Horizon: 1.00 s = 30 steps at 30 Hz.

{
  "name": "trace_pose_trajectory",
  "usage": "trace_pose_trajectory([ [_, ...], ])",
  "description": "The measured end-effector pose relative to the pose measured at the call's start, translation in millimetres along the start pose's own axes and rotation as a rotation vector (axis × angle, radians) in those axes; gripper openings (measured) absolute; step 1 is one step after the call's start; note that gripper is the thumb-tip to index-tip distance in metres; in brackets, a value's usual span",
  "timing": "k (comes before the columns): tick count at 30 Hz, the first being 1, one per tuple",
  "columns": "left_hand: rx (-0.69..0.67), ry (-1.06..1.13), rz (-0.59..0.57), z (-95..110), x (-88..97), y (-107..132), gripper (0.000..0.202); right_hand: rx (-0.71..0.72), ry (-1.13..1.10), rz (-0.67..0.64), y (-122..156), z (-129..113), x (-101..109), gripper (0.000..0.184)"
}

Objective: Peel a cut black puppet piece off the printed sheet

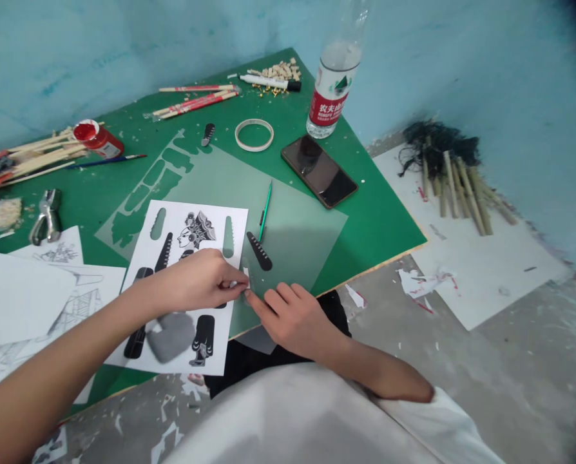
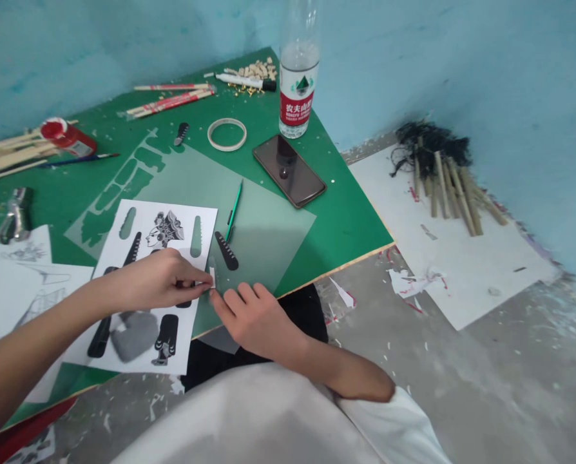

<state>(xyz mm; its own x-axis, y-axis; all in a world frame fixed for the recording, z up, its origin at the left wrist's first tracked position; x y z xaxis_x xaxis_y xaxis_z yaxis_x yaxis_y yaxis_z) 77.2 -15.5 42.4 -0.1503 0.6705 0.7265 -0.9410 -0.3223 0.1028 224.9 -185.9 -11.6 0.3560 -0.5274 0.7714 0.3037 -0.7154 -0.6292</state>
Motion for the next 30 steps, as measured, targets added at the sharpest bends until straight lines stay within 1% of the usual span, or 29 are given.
trace_pose_trajectory([
  [6, 0.055, 0.05, 0.009, -1, -2.9, 4, 0.033, 0.096, -0.004, -0.065, -7, 2, 7, 0.038],
  [9, 0.108, 0.105, 0.024, -8, -5.4, 6, 0.03, 0.12, -0.058, -0.112, -8, 6, 6, 0.038],
  [11, 0.147, 0.137, 0.041, -15, -4.9, 5, 0.032, 0.117, -0.096, -0.135, -7, 9, 5, 0.038],
  [14, 0.189, 0.154, 0.07, -22, 1.8, 2, 0.036, 0.12, -0.11, -0.142, -7, 11, 3, 0.038],
  [17, 0.192, 0.131, 0.088, -24, 12.4, -4, 0.036, 0.128, -0.106, -0.127, -6, 12, 3, 0.037],
  [22, 0.182, 0.0, 0.132, -28, 24.7, -17, 0.032, 0.134, -0.102, -0.134, -5, 11, 3, 0.038],
  [25, 0.205, -0.137, 0.215, -36, 36.0, -31, 0.027, 0.136, -0.106, -0.127, -5, 11, 3, 0.038],
  [27, 0.243, -0.263, 0.315, -40, 52.0, -39, 0.024, 0.127, -0.114, -0.118, -4, 11, 2, 0.037],
  [29, 0.296, -0.41, 0.452, -36, 73.3, -34, 0.026, 0.12, -0.119, -0.114, -4, 10, 1, 0.038],
  [30, 0.322, -0.485, 0.531, -31, 83.3, -24, 0.028, 0.117, -0.122, -0.11, -3, 10, 0, 0.038],
])
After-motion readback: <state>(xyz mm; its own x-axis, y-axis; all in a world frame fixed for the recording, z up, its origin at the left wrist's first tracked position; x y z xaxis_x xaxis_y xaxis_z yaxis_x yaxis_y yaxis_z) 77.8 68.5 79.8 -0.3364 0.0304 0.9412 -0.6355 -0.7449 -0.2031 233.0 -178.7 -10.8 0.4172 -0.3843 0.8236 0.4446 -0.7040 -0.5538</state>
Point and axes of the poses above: each hand's wrist, its own y-axis away from the middle knuckle, its own x-axis out of the back of the hand, z = x × y, the point moved 2 cm from there along -y, towards the middle knuckle, and after that the axes turned 14 degrees about z, right-handed, at the moved point
